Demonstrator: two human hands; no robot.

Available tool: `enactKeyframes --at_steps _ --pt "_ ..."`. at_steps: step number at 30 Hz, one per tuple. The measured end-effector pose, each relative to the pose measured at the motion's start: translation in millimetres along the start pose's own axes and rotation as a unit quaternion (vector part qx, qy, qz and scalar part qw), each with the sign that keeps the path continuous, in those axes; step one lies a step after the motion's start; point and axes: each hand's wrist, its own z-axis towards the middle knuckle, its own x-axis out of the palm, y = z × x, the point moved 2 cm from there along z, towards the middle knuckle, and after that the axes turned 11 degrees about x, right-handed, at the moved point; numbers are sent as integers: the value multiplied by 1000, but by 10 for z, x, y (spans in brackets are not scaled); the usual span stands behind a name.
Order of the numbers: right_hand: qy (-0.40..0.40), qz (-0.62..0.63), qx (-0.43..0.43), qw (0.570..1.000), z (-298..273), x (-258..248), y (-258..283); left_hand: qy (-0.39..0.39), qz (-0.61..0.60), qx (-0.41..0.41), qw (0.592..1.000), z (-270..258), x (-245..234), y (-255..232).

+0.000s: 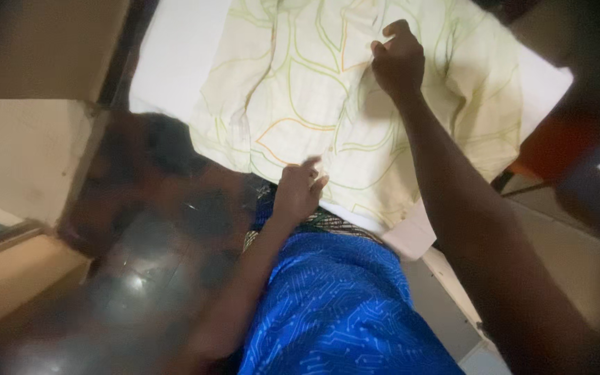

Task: The person folds a patterned shirt by hand on a white surface, smoothing the fabric and folding the sleeves and body into a rectangle.

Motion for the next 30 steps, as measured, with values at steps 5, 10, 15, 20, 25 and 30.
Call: enactKeyframes --at_steps 5,10,15,20,25,30 --pt "105 102 63 987 -429 30 86 10 48 -17 999 124 15 -123" --pt "88 -66 -128 986 -687 -8 16 -32 -3 9 999 286 213 -105" --pt "102 -185 -230 950 -840 -53 5 -55 21 1 998 425 325 -44" --pt "58 -274 -347 895 -778 -105 58 31 -51 -60 996 299 330 162" --pt "97 -347 -333 871 -656 -87 190 19 -54 -17 998 57 319 276" --pt "108 -345 -340 868 -623 -184 354 -29 -42 -6 999 -106 384 341"
